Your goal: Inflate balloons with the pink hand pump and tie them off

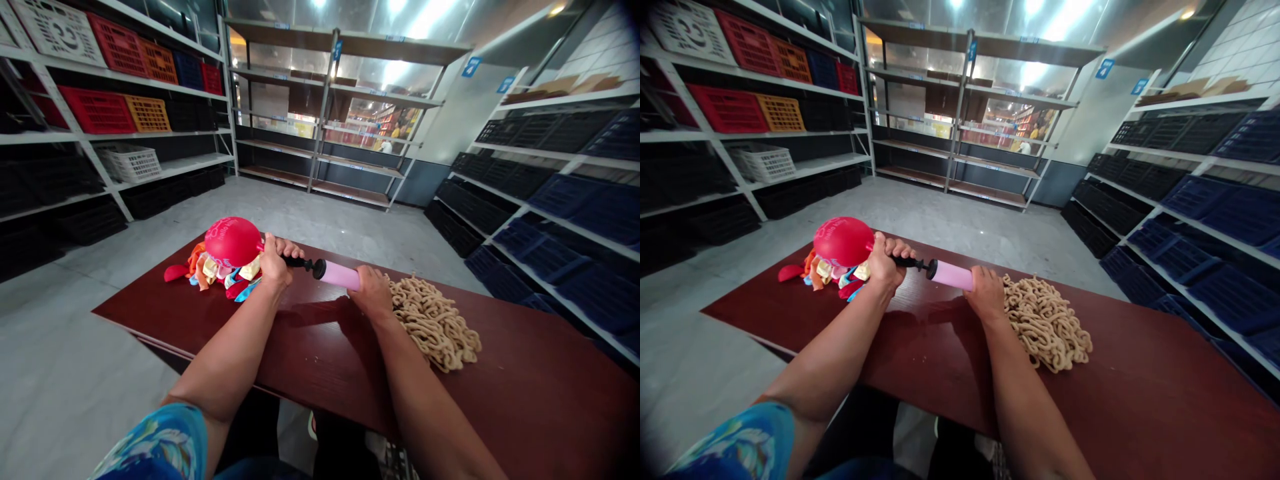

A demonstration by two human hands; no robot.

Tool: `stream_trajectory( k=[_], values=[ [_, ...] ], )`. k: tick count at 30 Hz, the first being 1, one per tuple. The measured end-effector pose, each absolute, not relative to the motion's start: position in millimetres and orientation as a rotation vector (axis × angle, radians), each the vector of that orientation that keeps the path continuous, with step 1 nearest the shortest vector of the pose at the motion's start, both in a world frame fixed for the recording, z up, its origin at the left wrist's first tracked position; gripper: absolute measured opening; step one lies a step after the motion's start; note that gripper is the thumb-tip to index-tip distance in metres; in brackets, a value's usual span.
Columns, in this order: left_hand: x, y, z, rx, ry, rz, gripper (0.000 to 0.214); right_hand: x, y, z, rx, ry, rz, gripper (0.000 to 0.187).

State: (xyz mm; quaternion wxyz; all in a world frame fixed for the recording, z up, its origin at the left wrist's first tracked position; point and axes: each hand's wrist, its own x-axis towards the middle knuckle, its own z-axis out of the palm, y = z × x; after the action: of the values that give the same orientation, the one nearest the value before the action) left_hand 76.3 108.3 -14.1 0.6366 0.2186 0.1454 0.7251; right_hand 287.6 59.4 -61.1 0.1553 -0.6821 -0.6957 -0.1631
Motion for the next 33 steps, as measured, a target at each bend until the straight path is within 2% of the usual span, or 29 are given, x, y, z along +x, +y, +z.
stream_trajectory(
  k=[9, 16, 26, 33],
  values=[
    [55.3, 116.5, -8.9, 0.441, 0.276, 1.745, 0.049, 320.6, 59.0, -64.2, -2.036, -1.844, -0.491, 0.023],
    [75.7, 110.5, -17.4, 0.503, 0.252, 1.676, 0.049, 298.0, 60.9, -66.3, -2.01, -1.901, -0.595, 0.016],
    [87.5, 104.5, -18.9, 0.538, 0.281, 1.63, 0.052, 283.1, 58.5, -65.9, -1.851, -1.979, -0.559, 0.023],
    [65.1, 114.5, -11.7, 0.484, 0.32, 1.715, 0.05, 304.8, 60.6, -64.5, -2.007, -1.888, -0.514, 0.027]
  ],
)
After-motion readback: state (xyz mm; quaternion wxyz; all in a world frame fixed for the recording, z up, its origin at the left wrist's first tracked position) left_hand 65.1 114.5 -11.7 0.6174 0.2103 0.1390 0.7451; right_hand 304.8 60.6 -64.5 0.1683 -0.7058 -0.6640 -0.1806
